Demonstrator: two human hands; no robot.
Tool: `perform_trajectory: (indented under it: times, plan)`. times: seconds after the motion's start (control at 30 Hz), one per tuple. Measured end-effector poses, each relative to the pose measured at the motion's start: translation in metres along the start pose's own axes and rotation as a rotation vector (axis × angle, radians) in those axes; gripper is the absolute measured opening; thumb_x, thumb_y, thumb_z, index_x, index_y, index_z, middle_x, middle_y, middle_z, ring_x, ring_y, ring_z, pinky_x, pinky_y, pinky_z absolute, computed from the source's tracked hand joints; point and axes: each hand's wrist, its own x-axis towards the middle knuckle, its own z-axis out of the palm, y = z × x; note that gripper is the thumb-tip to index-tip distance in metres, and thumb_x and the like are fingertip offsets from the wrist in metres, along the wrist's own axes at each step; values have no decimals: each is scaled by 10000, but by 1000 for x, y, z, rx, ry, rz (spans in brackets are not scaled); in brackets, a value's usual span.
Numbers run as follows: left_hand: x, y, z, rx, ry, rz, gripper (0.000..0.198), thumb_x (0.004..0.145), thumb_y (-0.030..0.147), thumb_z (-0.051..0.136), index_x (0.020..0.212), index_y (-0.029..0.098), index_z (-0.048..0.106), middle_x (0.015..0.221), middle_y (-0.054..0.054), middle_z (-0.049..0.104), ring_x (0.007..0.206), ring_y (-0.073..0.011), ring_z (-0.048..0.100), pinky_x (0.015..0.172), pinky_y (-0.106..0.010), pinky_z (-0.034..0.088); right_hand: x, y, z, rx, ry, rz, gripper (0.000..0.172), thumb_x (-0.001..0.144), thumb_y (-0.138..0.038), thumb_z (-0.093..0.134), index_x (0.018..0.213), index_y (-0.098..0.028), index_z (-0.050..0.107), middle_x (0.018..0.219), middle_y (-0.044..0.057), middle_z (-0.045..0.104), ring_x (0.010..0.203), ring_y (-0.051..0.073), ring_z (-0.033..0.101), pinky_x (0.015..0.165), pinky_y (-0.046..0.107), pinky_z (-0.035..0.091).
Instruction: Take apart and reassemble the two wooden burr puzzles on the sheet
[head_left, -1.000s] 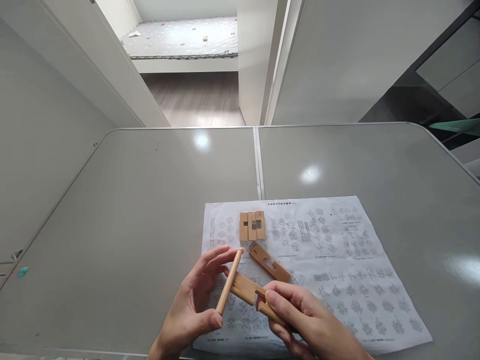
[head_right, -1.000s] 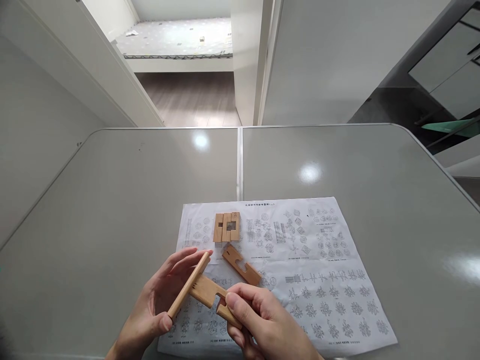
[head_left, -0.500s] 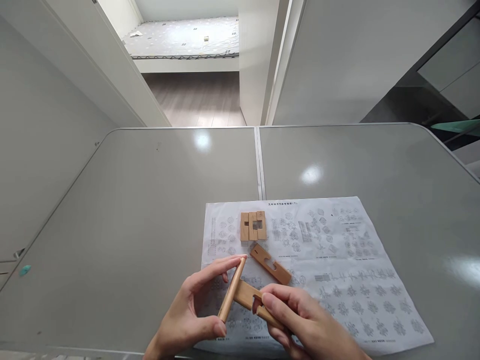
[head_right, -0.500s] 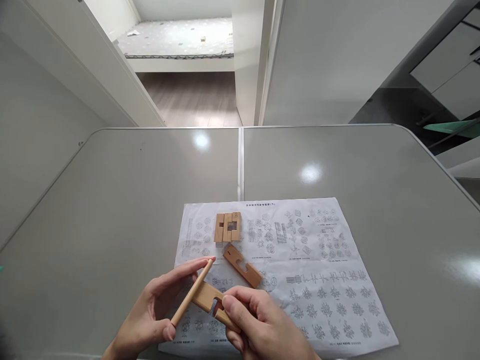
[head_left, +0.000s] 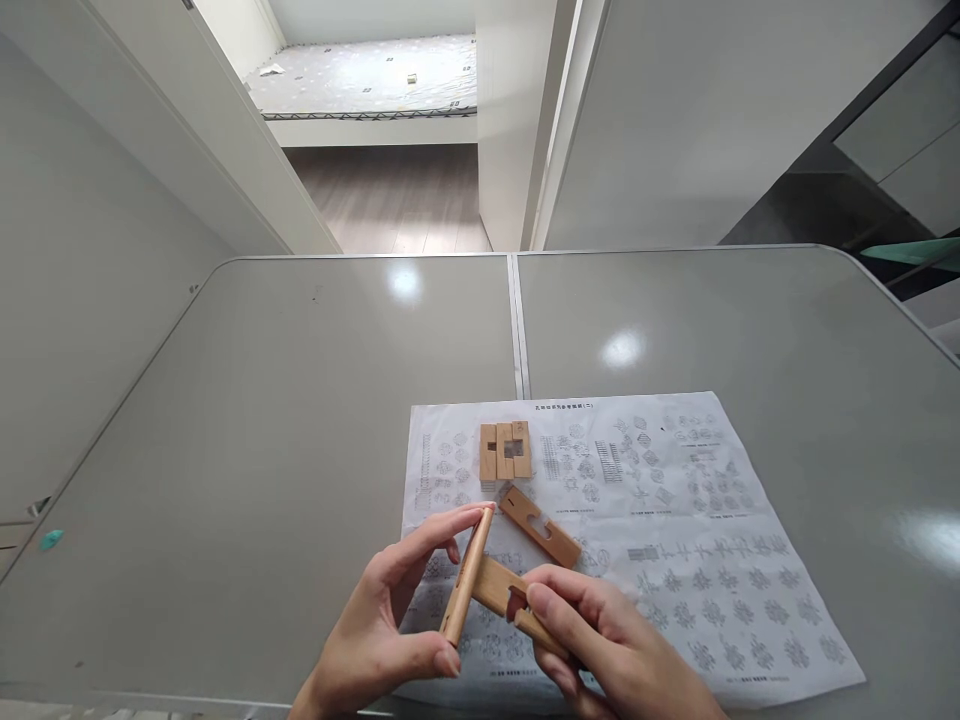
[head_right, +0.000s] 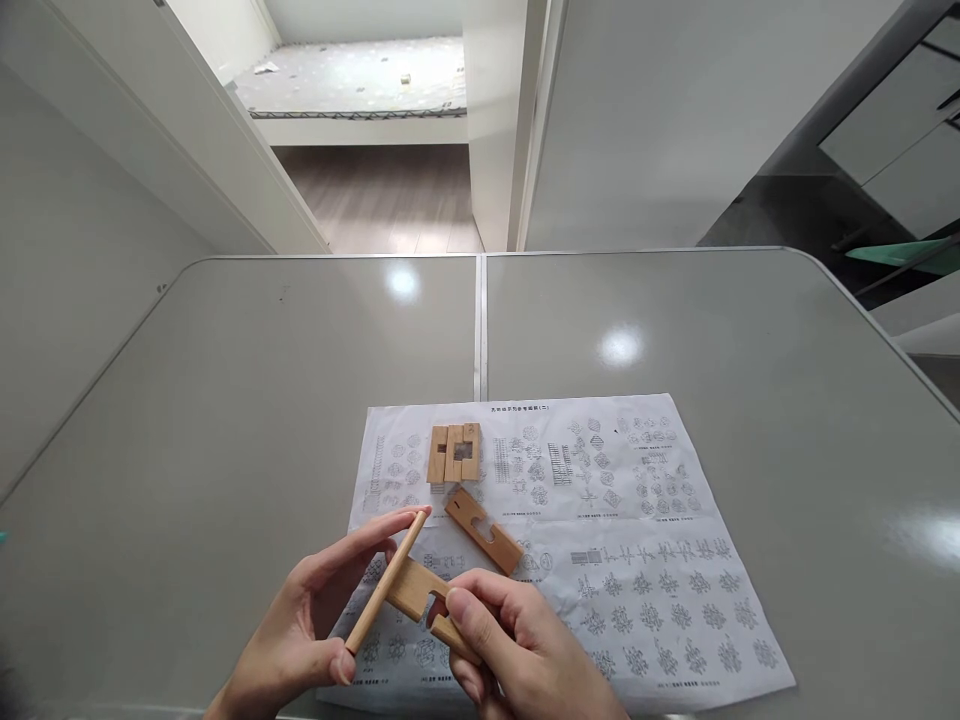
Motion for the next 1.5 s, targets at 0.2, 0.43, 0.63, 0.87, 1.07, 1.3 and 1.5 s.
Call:
perform_trajectory:
  times: [0.2, 0.43, 0.63, 0.87, 1.07, 1.3, 1.5]
  plan:
    - [-1, 1, -6, -7, -107, 8, 957, 650, 711, 941, 1468, 273, 704, 1545, -139, 654, 1466, -432, 534, 1214, -460, 429, -3, -1, -3, -49, -63, 19, 625, 963, -796, 617, 1025, -175, 612, 624, -81, 471, 453, 39, 291, 423, 182, 216]
    - [-1, 1, 0, 23, -32, 10, 966, 628, 671, 973, 1475, 298, 695, 1544, -119, 659, 1486, -430, 509, 1218, -439, 421, -1, 6, -2, -10, -12, -27, 624, 950, -820, 607, 981, -198, 567, 636, -81, 478, 430, 38, 287, 413, 196, 218]
    - [-2, 0, 0, 3, -113, 39, 937, 617, 615, 1002, 1456, 315, 709, 1543, -116, 661, 1496, -435, 517, 1299, -531, 351, -6, 3, -7, -78, -58, 1, 629, 972, -801, 597, 1016, -174, 619, 628, -76, 463, 453, 41, 276, 422, 197, 203]
    - [-1, 3, 3, 53, -77, 2, 938, 613, 581, 1016, 1463, 341, 699, 1555, -102, 652, 1510, -429, 507, 1282, -503, 388, -2, 12, -3, -36, -22, -15, 628, 953, -831, 588, 949, -204, 542, 639, -79, 474, 440, 39, 297, 421, 195, 222]
    - [-3, 0, -2, 50, -182, 35, 935, 605, 590, 1016, 1451, 332, 712, 1529, -117, 673, 1475, -433, 547, 1282, -540, 381, -6, 10, -6, -68, -131, -6, 651, 958, -814, 605, 1025, -167, 615, 643, -63, 485, 492, 52, 319, 448, 193, 222]
    - [-1, 1, 4, 58, -105, 10, 939, 623, 595, 1005, 1468, 326, 696, 1558, -119, 649, 1512, -429, 515, 1293, -554, 382, -1, 11, -1, -49, -29, -34, 629, 957, -828, 584, 930, -202, 532, 630, -79, 467, 455, 43, 294, 427, 193, 227]
    - [-1, 0, 5, 60, -96, 19, 959, 605, 562, 1024, 1474, 331, 691, 1571, -117, 637, 1518, -428, 510, 1308, -559, 360, -2, 11, -3, -39, -30, -60, 600, 984, -798, 577, 946, -200, 545, 633, -81, 455, 461, 46, 279, 422, 193, 216]
